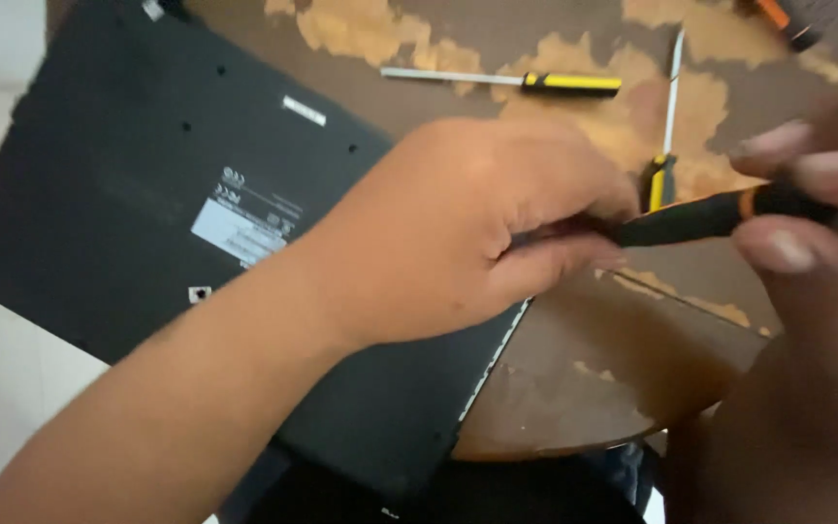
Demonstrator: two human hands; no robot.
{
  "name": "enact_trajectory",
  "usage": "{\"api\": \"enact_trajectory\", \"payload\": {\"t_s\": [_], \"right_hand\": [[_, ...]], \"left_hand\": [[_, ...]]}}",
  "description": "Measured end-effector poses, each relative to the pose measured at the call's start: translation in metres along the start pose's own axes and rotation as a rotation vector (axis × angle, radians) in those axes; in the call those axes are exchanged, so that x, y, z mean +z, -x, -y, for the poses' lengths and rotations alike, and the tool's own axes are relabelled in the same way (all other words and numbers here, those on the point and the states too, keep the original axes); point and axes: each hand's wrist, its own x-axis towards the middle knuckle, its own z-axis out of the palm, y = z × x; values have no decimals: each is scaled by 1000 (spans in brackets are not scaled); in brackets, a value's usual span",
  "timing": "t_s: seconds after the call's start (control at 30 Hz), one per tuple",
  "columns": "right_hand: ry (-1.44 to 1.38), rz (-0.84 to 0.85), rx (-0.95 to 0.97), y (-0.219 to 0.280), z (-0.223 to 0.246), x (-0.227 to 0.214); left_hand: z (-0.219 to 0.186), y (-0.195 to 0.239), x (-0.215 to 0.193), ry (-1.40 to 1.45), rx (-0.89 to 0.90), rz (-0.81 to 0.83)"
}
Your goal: The person places the bottom cover onto a laptop and secures it by screwing in multiple screws using different screwdrivers. The laptop is held steady on a table while the person works on the underside.
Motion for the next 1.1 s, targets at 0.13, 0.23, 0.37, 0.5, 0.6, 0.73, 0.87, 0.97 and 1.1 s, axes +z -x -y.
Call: {"api": "enact_trajectory", "payload": {"t_s": [0.13,0.23,0.37,0.5,0.6,0.73,0.87,0.97,1.1], "right_hand": [[57,40,-37,-12,20,-6],[107,79,-66,-22,31,-8],[184,133,-103,-36,44,-11],[254,275,-254,-53,42,-25],[222,287,-279,-53,42,-25],[199,273,-257,-54,40,-26],[125,407,-382,-55,52,-30],[187,330,-293,-55,44,-29],[311,295,-292,-56,48,-25]], "left_hand": [[-3,-2,1,-22,-62,12],[-5,-1,1,-36,-57,9],[-7,0,1,-44,-83,21],[-7,-1,0,-69,-100,-8],[-8,0,-1,-71,-80,-13],[-7,2,3,-80,-86,-9],[-8,-1,5,-62,-109,9],[-10,0,4,-78,-101,0],[-10,0,3,-71,-81,-34]]}}
